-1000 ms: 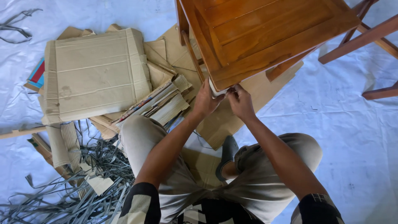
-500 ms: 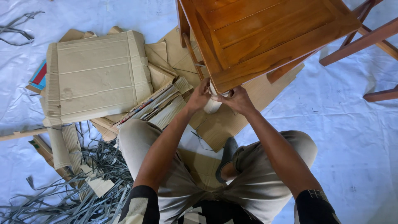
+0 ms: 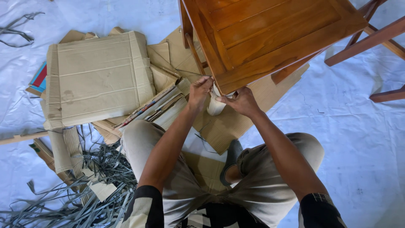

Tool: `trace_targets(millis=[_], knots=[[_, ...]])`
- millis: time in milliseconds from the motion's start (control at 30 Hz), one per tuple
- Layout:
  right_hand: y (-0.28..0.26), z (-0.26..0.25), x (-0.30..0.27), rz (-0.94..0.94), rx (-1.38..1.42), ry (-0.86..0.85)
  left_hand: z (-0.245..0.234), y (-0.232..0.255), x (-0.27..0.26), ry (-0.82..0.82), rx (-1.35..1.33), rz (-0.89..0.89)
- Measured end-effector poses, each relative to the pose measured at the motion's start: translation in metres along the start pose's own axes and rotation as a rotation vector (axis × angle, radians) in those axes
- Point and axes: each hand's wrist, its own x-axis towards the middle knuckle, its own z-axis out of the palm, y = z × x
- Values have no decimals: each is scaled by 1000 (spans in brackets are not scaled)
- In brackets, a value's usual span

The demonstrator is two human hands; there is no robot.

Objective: Wrapping cardboard around the legs of a wooden stool and securing them with plastic ties.

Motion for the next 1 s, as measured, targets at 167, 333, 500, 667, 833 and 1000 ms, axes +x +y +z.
trace_targets(millis=[167, 333, 500, 667, 833, 1000], knots=[[-4, 4, -2, -64, -107, 60, 2, -2, -11, 85, 35, 24], [-3, 7, -3, -98, -141, 95, 5, -5, -36, 232, 21, 95], [10, 17, -3, -199, -160, 205, 9, -16, -54, 206, -118, 109], [11, 22, -9, 17, -105, 244, 18, -19, -64, 170, -112, 209], [7, 32, -22, 231, 47, 265, 15, -33, -67, 128, -33, 347], [13, 47, -31, 180, 164, 387, 14, -32, -66, 88, -23, 365]])
